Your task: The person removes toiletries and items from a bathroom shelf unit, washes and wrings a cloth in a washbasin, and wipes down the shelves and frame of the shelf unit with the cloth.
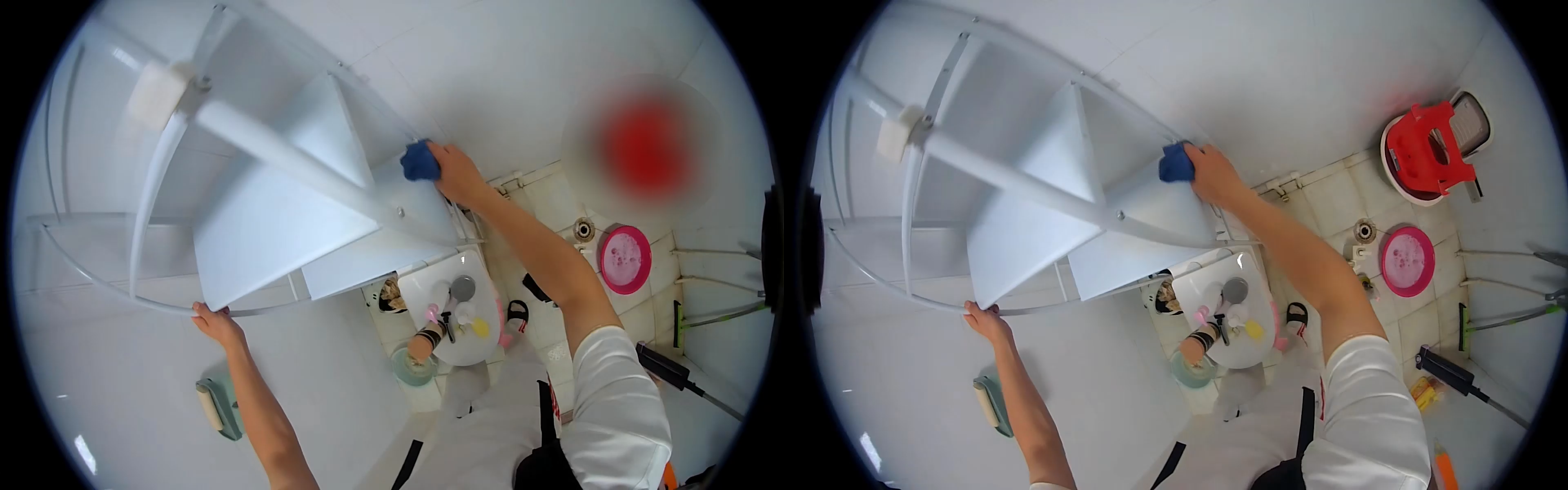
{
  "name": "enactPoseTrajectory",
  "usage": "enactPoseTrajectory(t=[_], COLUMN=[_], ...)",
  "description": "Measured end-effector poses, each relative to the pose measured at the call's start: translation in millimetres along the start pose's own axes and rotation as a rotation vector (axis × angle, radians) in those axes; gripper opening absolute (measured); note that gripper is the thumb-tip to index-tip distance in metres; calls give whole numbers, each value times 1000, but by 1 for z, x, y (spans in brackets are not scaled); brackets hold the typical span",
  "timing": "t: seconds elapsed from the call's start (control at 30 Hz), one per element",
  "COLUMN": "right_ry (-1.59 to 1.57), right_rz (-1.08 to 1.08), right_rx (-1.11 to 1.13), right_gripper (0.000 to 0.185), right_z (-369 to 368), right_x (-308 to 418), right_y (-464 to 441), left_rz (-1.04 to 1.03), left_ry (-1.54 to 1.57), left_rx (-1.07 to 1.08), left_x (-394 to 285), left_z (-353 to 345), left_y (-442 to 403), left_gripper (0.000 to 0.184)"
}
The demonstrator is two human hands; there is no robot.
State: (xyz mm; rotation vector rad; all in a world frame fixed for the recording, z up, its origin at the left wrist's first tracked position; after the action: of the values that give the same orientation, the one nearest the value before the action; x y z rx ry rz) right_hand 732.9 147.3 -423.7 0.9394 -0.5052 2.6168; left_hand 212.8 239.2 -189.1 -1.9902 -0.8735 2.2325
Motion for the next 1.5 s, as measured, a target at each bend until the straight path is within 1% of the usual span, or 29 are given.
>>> enactPoseTrajectory(t=[0.03,0.07,0.17,0.2,0.23,0.3,0.37,0.43,0.47,0.53,0.57,0.6,0.63,0.7,0.77,0.8,0.83,0.87,0.9,0.93,0.97,1.03,1.1,1.13,1.2,1.3,1.4,1.47,1.5], right_ry=[12,-1,69,41,12,-153,-200,-498,-581,-824,-950,-1079,-1207,-979,-758,-405,-387,-292,-118,129,365,629,617,627,650,497,574,623,685], right_rz=[2,9,88,61,31,-179,-267,-365,-293,-406,-464,-508,-552,-541,45,241,78,8,38,65,78,-4,51,39,14,23,204,268,243], right_rx=[29,66,241,191,141,88,148,332,350,355,348,348,344,448,626,488,471,362,109,-18,-43,-95,-101,-105,-126,11,-226,-122,129], right_gripper=[50,50,48,44,41,35,29,28,33,36,38,40,41,44,53,62,67,69,71,79,89,91,86,82,74,65,52,42,31], right_z=[6,9,12,24,38,77,90,91,95,99,99,97,91,67,54,45,32,11,-8,-30,-51,-86,-94,-103,-121,-144,-177,-184,-204], right_x=[2,-1,-22,-25,-21,1,25,66,89,133,156,185,215,266,325,323,301,263,221,184,154,94,91,90,96,149,184,246,277], right_y=[20,38,88,103,121,154,193,217,219,226,229,232,235,235,218,207,189,169,146,129,113,84,62,54,43,36,34,41,50], left_rz=[8,61,-14,-14,-21,-32,-46,-49,75,-302,-320,-245,-121,279,1057,1120,1186,1248,1273,1106,1077,1025,974,945,880,898,1002,1056,1089], left_ry=[21,-30,109,145,155,184,164,184,147,-215,-139,-90,193,741,1086,1056,1019,938,847,843,854,878,914,944,1008,905,765,734,710], left_rx=[-13,34,-46,-12,-12,-17,2,-22,13,30,129,150,333,587,559,527,494,222,-50,91,72,-5,-112,-106,-84,-214,-403,-398,-385], left_x=[2,14,13,13,10,8,16,12,18,-13,-32,-47,-38,-20,-26,-7,24,41,55,59,64,83,108,116,127,131,138,142,141], left_z=[6,20,13,13,10,6,13,9,18,14,15,15,17,24,39,59,87,103,121,129,137,155,168,178,199,232,257,268,273], left_y=[1,-10,-8,-7,-5,-2,-5,0,0,50,88,131,170,254,294,285,265,249,235,208,188,155,129,121,109,118,142,156,165], left_gripper=[31,29,33,32,31,30,28,29,32,48,65,71,78,96,88,81,75,67,61,58,54,46,38,36,31,30,32,34,35])
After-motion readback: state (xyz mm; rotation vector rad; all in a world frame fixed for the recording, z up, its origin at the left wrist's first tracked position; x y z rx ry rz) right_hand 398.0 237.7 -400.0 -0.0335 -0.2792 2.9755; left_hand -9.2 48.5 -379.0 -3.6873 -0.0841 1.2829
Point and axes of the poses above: each hand's wrist, its own y-axis away from the middle knuckle, its own z-axis out of the back of the hand, x = y × z, the point moved 5 cm from there along -y, towards the middle knuckle, and after that the axes turned 15 degrees about y, right-handed, at the moved point
